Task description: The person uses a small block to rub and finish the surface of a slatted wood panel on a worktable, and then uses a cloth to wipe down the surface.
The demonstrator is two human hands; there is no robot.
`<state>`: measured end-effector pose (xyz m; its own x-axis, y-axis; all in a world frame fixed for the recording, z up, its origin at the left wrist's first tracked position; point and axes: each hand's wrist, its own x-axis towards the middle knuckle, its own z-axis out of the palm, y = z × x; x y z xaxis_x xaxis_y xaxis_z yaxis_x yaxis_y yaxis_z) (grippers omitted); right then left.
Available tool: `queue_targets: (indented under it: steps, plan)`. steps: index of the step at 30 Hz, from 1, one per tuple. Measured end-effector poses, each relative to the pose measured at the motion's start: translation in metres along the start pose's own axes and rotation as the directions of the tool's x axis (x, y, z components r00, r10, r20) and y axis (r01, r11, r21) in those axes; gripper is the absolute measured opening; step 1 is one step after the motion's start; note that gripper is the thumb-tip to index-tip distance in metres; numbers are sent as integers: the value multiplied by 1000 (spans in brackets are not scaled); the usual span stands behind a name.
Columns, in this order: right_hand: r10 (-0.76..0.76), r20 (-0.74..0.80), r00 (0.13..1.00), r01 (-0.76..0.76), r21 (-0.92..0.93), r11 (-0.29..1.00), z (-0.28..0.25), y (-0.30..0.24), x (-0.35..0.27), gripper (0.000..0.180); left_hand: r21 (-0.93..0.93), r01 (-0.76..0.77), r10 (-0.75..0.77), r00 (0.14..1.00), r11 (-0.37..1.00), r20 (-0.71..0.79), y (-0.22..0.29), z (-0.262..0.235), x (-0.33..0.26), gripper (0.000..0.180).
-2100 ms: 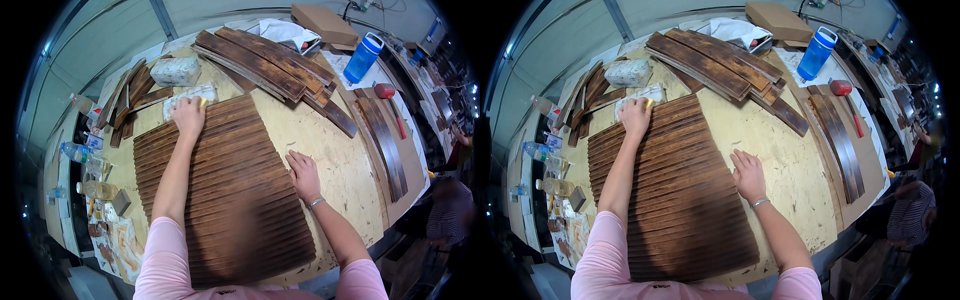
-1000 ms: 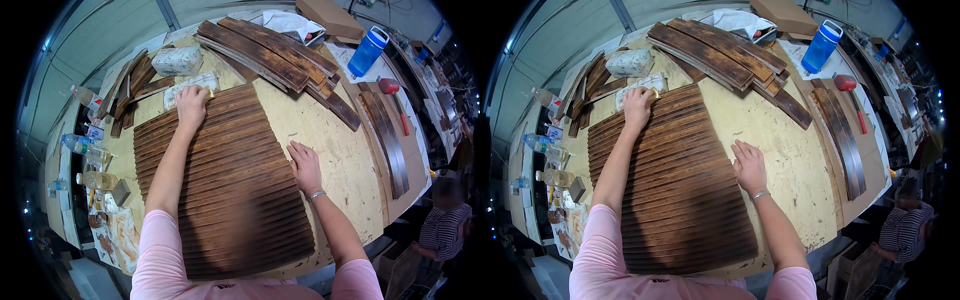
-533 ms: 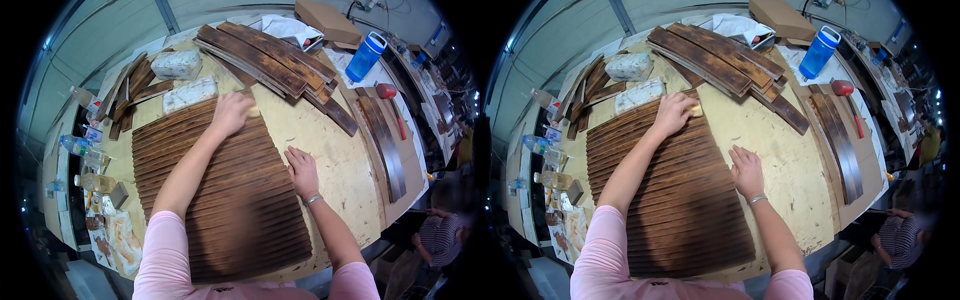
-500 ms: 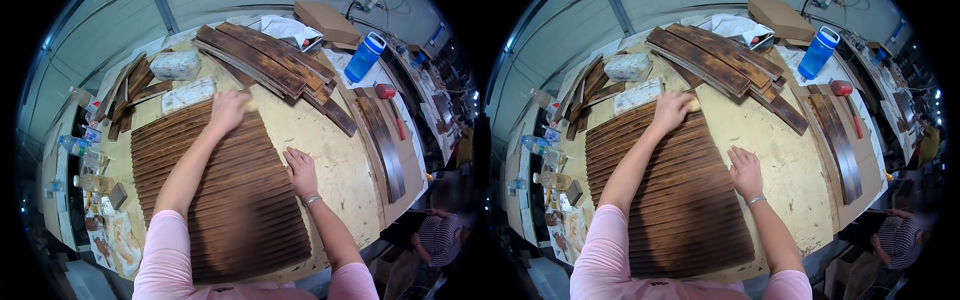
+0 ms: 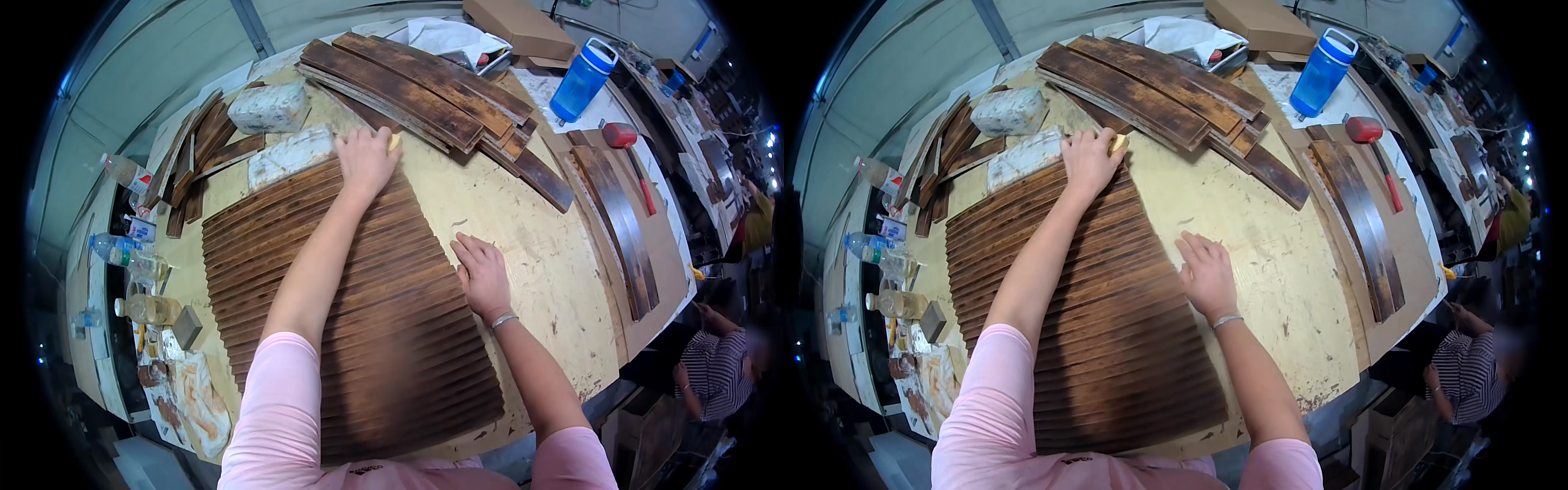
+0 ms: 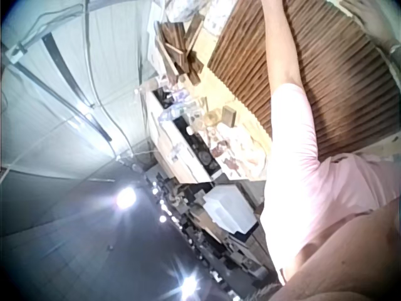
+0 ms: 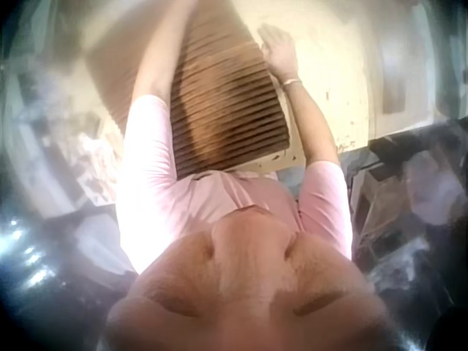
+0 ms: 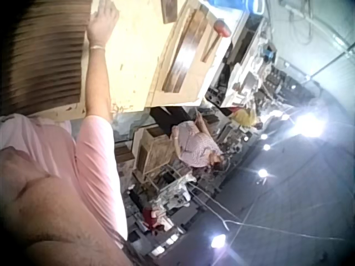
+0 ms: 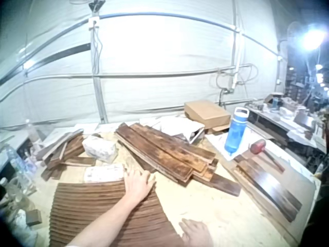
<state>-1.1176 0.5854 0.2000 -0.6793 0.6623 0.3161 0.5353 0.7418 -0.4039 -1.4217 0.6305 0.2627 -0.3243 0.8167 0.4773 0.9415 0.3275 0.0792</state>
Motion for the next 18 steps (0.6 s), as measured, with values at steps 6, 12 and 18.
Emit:
queue_targets:
  steps: [6, 12, 18]
  plan:
    - [-12, -1, 1000, 12, 13, 1000, 1, -2, 2, 43, 78, 228, -225, 973, 970, -53, -37, -18, -37, 29]
    - [14, 6, 1000, -14, 16, 1000, 0, -1, 0, 44, 269, 380, -374, 924, 885, -78, -153, -65, -106, 35]
    - [48, 47, 998, -49, 25, 998, 0, -4, 1, 45, 500, 712, -767, 627, 494, -135, -294, -131, -181, 39]
